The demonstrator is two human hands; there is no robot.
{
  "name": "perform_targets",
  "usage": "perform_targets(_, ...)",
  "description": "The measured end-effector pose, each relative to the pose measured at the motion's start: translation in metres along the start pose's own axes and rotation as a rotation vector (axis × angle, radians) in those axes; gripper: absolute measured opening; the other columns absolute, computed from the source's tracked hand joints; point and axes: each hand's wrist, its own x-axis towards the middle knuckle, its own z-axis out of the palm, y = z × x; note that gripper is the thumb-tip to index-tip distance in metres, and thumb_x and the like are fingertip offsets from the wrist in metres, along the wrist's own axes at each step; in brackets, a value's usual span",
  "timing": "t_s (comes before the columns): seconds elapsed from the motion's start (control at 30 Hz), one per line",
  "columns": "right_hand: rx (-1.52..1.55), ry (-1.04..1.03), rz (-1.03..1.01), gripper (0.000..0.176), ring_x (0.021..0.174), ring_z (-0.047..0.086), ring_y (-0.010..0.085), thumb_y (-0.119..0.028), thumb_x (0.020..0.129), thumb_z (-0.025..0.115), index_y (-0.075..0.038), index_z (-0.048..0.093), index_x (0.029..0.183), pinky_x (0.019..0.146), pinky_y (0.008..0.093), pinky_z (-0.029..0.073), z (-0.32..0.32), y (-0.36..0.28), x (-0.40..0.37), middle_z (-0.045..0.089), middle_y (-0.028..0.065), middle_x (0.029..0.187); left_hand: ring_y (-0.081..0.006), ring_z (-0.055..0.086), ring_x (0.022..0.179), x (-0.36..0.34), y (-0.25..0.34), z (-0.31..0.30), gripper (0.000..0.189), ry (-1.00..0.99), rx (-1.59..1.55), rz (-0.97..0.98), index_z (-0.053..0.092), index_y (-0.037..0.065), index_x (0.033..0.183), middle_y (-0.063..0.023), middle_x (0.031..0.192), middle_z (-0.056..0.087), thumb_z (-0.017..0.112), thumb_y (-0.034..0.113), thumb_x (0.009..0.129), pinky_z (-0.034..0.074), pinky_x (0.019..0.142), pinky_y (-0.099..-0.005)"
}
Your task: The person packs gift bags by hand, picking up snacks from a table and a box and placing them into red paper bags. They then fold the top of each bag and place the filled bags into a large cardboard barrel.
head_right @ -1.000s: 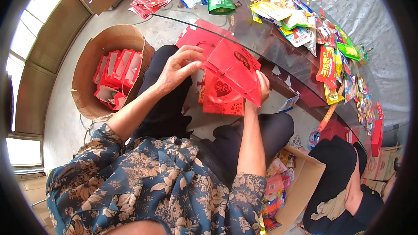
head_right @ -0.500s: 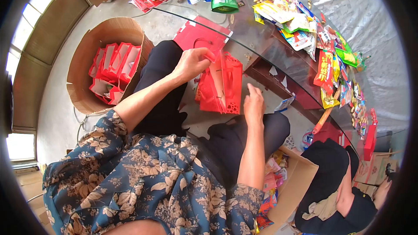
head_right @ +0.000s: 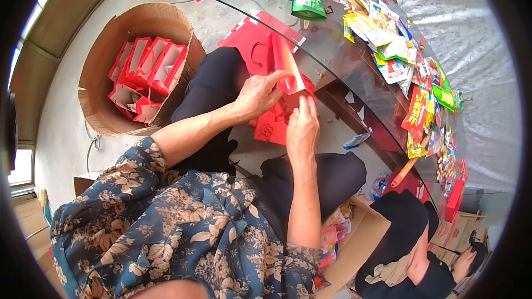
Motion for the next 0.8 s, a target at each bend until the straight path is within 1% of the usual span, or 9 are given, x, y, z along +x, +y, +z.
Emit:
perform_targets(0.1, 0.112, -0.139, 0.077, 0.032, 0.111, 0.055, 0.0424, -0.007, 0.094, 0.047, 0.009, 0.054, 0.121, 0.094, 0.0437, 0.046, -0.003, 0.009, 0.004, 0.052, 0.0296, 0.128, -0.0372, 0.061, 0.063, -0.006, 0.004, -0.004, 0.043, -0.022, -0.057, -0.012, 0.059, 0.008, 0.119, -0.0174, 0.062, 0.06, 0.057, 0.007, 0.076, 0.048, 0.06, -0.0463)
perform_targets(0.2, 0.076, -0.365, 0.338, 0.032, 0.106, 0.06, 0.0355, -0.011, 0.095, 0.047, 0.008, 0.055, 0.119, 0.091, 0.0404, 0.049, 0.008, 0.019, 0.01, 0.057, 0.0253, 0.122, -0.0384, 0.063, 0.065, -0.013, 0.015, -0.004, 0.044, -0.093, -0.03, 0.006, 0.058, 0.008, 0.121, -0.0202, 0.066, 0.061, 0.058, 0.008, 0.077, 0.05, 0.062, -0.0472)
perform_targets(0.3, 0.872, -0.086, 0.806, 0.03, 0.1, 0.061, 0.0298, -0.013, 0.096, 0.046, 0.007, 0.058, 0.115, 0.087, 0.0384, 0.049, 0.045, 0.062, 0.002, 0.061, 0.0215, 0.11, -0.0378, 0.065, 0.068, -0.03, 0.039, -0.006, 0.04, -0.145, -0.075, 0.131, 0.059, 0.009, 0.121, -0.0216, 0.071, 0.063, 0.06, 0.013, 0.081, 0.053, 0.063, -0.0459)
perform_targets(0.43, 1.037, -0.124, 0.855, 0.029, 0.1, 0.061, 0.0289, -0.013, 0.096, 0.046, 0.006, 0.058, 0.114, 0.087, 0.038, 0.049, 0.028, 0.068, -0.007, 0.061, 0.0208, 0.11, -0.0371, 0.064, 0.064, -0.056, 0.084, -0.016, 0.038, -0.289, -0.249, 0.296, 0.058, 0.011, 0.12, -0.0178, 0.068, 0.062, 0.061, 0.015, 0.082, 0.053, 0.06, -0.0453)
perform_targets(0.5, 1.029, -0.154, 0.823, 0.029, 0.099, 0.061, 0.0285, -0.012, 0.095, 0.046, 0.006, 0.058, 0.114, 0.087, 0.0378, 0.049, 0.015, 0.062, -0.018, 0.061, 0.0204, 0.109, -0.0349, 0.065, 0.074, -0.064, 0.087, -0.013, 0.041, -0.475, -0.354, 0.431, 0.056, 0.009, 0.123, -0.0178, 0.084, 0.065, 0.064, 0.015, 0.083, 0.054, 0.064, -0.0432)
perform_targets(0.57, 1.003, -0.163, 0.782, 0.028, 0.099, 0.061, 0.0281, -0.012, 0.095, 0.046, 0.006, 0.059, 0.114, 0.087, 0.0376, 0.049, 0.008, 0.055, -0.026, 0.061, 0.02, 0.109, -0.0329, 0.066, 0.079, -0.06, 0.097, -0.03, 0.04, -0.488, -0.445, 0.569, 0.058, 0.007, 0.122, -0.0154, 0.09, 0.066, 0.067, 0.019, 0.085, 0.054, 0.068, -0.0423)
perform_targets(0.67, 0.941, -0.172, 0.713, 0.028, 0.099, 0.061, 0.0274, -0.011, 0.095, 0.047, 0.006, 0.059, 0.113, 0.087, 0.0373, 0.049, 0.001, 0.047, -0.031, 0.062, 0.0195, 0.108, -0.03, 0.063, 0.092, -0.036, 0.084, -0.042, 0.033, -0.16, -0.392, 0.574, 0.063, 0.006, 0.114, -0.0113, 0.097, 0.065, 0.068, 0.025, 0.087, 0.052, 0.078, -0.0402)
perform_targets(0.73, 0.911, -0.173, 0.674, 0.027, 0.098, 0.061, 0.027, -0.011, 0.095, 0.047, 0.006, 0.059, 0.113, 0.087, 0.0371, 0.049, -0.001, 0.042, -0.032, 0.062, 0.0191, 0.108, -0.034, 0.057, 0.106, -0.012, 0.071, -0.049, 0.045, 0.081, -0.24, 0.417, 0.057, 0.004, 0.123, -0.0156, 0.115, 0.058, 0.068, 0.028, 0.087, 0.046, 0.091, -0.0408)
perform_targets(0.8, 0.877, -0.182, 0.636, 0.027, 0.098, 0.061, 0.0266, -0.01, 0.095, 0.047, 0.006, 0.059, 0.112, 0.087, 0.0368, 0.049, -0.005, 0.035, -0.038, 0.062, 0.0188, 0.107, -0.0344, 0.048, 0.122, 0.007, 0.054, -0.039, 0.054, 0.149, -0.227, 0.375, 0.049, 0.002, 0.132, -0.0187, 0.132, 0.049, 0.059, 0.038, 0.093, 0.04, 0.102, -0.0394)
